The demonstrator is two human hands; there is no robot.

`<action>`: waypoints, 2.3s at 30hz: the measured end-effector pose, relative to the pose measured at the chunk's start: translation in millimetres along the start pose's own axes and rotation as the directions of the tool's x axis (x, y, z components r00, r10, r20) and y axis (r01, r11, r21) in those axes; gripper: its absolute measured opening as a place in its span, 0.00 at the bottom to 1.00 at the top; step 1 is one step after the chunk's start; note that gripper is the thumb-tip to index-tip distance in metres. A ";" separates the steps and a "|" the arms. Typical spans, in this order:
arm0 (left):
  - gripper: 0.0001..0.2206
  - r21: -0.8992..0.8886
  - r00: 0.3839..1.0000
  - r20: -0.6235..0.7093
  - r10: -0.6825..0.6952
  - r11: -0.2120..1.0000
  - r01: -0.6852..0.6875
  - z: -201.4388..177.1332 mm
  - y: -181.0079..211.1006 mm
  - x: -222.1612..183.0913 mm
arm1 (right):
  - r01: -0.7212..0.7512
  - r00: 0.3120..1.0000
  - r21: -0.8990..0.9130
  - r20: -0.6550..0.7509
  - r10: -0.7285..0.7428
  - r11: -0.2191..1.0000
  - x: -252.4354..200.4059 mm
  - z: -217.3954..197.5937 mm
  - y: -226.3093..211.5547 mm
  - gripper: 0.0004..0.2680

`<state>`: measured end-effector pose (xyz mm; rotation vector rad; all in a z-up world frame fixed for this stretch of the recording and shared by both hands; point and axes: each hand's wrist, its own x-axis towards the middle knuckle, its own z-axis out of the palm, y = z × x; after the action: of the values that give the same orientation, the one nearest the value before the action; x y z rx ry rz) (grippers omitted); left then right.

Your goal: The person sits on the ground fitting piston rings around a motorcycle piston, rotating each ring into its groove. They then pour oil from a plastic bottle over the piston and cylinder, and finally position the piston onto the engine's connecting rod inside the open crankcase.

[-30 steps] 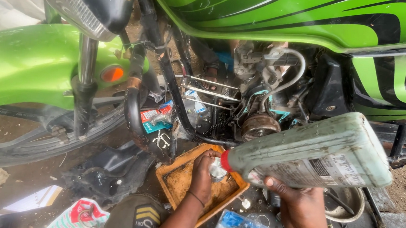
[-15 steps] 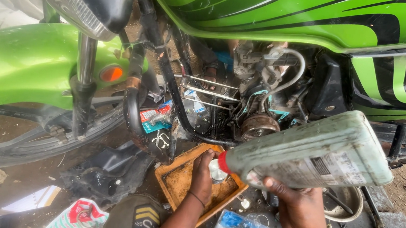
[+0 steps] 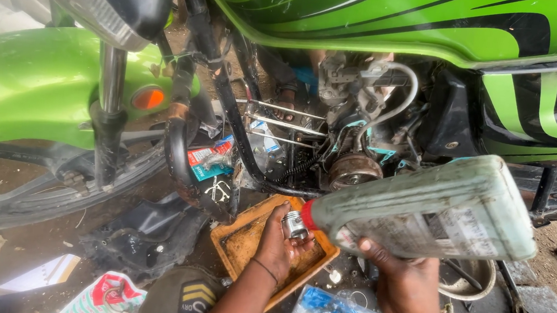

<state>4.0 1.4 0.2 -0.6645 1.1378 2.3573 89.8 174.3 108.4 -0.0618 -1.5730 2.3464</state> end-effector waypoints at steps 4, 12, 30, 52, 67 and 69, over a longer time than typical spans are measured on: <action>0.21 0.029 0.998 0.059 0.013 0.999 -0.014 4.8 -0.8 -6.7 | -0.037 0.999 0.024 -0.014 0.037 0.999 -3.1 3.1 0.1 0.20; 0.21 0.081 0.998 0.044 0.040 0.996 -0.044 -0.4 -8.2 4.8 | -0.023 0.999 -0.048 0.043 0.025 0.999 4.0 -4.6 3.3 0.20; 0.33 0.066 0.989 -0.116 0.089 0.994 -0.082 4.8 -8.2 -2.9 | -0.145 0.937 0.415 -0.235 0.260 0.898 -15.8 -49.0 -48.5 0.31; 0.38 0.024 0.869 0.383 0.313 0.937 -0.349 6.0 -23.9 -1.5 | 0.004 0.979 -0.002 -0.202 -0.005 1.000 -48.6 -48.3 -21.8 0.24; 0.33 0.034 0.926 0.314 0.211 0.972 -0.233 6.5 -3.6 -13.3 | -0.041 0.997 0.004 -0.072 0.041 0.999 -35.9 -14.5 1.4 0.18; 0.32 0.004 0.923 0.310 0.227 0.971 -0.240 1.4 -8.9 -3.9 | -0.022 0.995 0.014 -0.096 0.023 1.000 -31.2 -17.1 -2.5 0.19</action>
<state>11.8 6.9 -2.0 -0.1394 1.1722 2.5121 123.6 181.6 99.6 -0.1874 -1.5190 2.3338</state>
